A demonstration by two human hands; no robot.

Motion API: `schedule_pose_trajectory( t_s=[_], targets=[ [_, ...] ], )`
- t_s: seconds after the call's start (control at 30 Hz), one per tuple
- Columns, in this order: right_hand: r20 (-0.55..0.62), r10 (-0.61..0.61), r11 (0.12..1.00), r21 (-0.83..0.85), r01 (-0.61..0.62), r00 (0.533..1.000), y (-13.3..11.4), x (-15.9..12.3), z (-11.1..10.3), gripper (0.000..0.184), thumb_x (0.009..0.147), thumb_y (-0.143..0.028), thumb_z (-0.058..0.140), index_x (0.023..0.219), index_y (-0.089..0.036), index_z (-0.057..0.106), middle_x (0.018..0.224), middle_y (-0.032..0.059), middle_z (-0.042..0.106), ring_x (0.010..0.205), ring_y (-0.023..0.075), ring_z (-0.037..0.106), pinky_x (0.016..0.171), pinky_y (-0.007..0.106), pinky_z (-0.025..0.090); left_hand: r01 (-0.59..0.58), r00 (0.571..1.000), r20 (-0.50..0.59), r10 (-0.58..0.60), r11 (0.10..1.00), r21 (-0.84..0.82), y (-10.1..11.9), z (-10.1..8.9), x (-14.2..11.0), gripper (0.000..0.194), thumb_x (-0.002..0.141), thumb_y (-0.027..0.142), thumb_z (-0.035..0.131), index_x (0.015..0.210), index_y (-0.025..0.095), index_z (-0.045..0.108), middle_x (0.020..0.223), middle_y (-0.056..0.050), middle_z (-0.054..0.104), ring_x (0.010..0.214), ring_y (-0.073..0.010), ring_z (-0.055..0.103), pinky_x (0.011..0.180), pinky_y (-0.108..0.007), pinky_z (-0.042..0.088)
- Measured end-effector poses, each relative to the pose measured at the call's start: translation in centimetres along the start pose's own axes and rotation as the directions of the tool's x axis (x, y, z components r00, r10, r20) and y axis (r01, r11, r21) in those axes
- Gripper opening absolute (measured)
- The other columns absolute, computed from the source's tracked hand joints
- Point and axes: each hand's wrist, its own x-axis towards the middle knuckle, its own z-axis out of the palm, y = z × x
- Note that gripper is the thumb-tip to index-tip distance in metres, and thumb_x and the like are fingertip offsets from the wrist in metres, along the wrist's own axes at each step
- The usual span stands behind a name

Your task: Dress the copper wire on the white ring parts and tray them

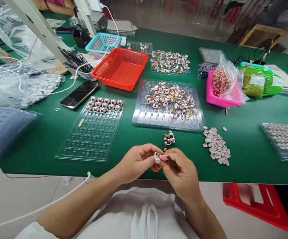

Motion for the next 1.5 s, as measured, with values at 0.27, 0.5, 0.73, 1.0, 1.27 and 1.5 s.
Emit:
schedule_pose_trajectory(
  t_s=[0.27,0.5,0.73,1.0,1.27,1.5],
  targets=[
    [-0.046,0.076,0.997,0.027,-0.075,0.996,-0.3,0.5,0.0,0.011,0.091,-0.014,0.059,0.088,-0.022,0.067,0.085,0.0015,0.066,0.067,0.0124,0.061,0.054,0.022,0.048,0.035,0.999,-0.007,-0.036,0.995,-0.091,0.0,0.4,0.2,0.03,0.076,0.035,0.082,0.089,0.011,0.07,0.069,-0.002,0.072,0.063,-0.0116,0.069,0.065,-0.023,0.058],
    [-0.075,0.042,0.999,0.013,-0.041,0.996,0.1,0.1,0.8,0.009,0.094,-0.019,0.059,0.095,-0.023,0.067,0.087,0.0029,0.066,0.067,0.0132,0.061,0.054,0.023,0.048,0.111,0.994,0.012,-0.111,0.975,-0.19,-0.1,0.1,0.7,0.034,0.071,0.037,0.085,0.085,0.012,0.067,0.059,0.001,0.068,0.049,-0.0103,0.064,0.053,-0.023,0.058],
    [0.148,0.06,0.994,-0.097,-0.045,0.987,-0.1,0.9,-1.0,0.009,0.092,-0.018,0.061,0.093,-0.023,0.068,0.079,0.0,0.062,0.063,0.0119,0.055,0.052,0.023,0.041,0.254,0.965,0.089,-0.245,0.96,-0.115,0.0,-0.6,1.0,0.029,0.07,0.03,0.083,0.085,0.013,0.066,0.063,0.0,0.07,0.048,-0.0099,0.064,0.049,-0.022,0.057],
    [0.195,0.094,0.983,-0.175,-0.059,0.976,-0.5,1.7,-1.3,0.009,0.088,-0.016,0.061,0.086,-0.021,0.067,0.074,-0.0009,0.06,0.063,0.012,0.054,0.052,0.023,0.039,0.242,0.97,0.036,-0.24,0.969,-0.052,0.7,-0.4,1.0,0.028,0.068,0.027,0.082,0.081,0.015,0.06,0.057,0.001,0.069,0.044,-0.0088,0.06,0.046,-0.021,0.056],
    [0.23,0.013,0.98,-0.194,0.033,0.973,0.6,1.3,-1.2,0.009,0.091,-0.018,0.057,0.088,-0.022,0.065,0.077,0.0003,0.062,0.066,0.0137,0.056,0.057,0.025,0.042,0.285,0.958,0.047,-0.284,0.958,-0.024,0.4,-1.0,1.3,0.027,0.065,0.024,0.082,0.08,0.015,0.063,0.055,0.003,0.067,0.048,-0.0108,0.062,0.047,-0.022,0.056],
    [0.186,0.146,0.973,-0.206,-0.106,0.972,0.4,1.7,-1.0,0.009,0.088,-0.018,0.058,0.08,-0.022,0.061,0.073,-0.0013,0.058,0.063,0.0123,0.052,0.054,0.023,0.039,0.182,0.983,-0.02,-0.181,0.983,0.013,0.1,-0.3,1.2,0.027,0.071,0.028,0.081,0.088,0.013,0.065,0.057,0.003,0.067,0.049,-0.0107,0.062,0.052,-0.023,0.055]
  ],
)
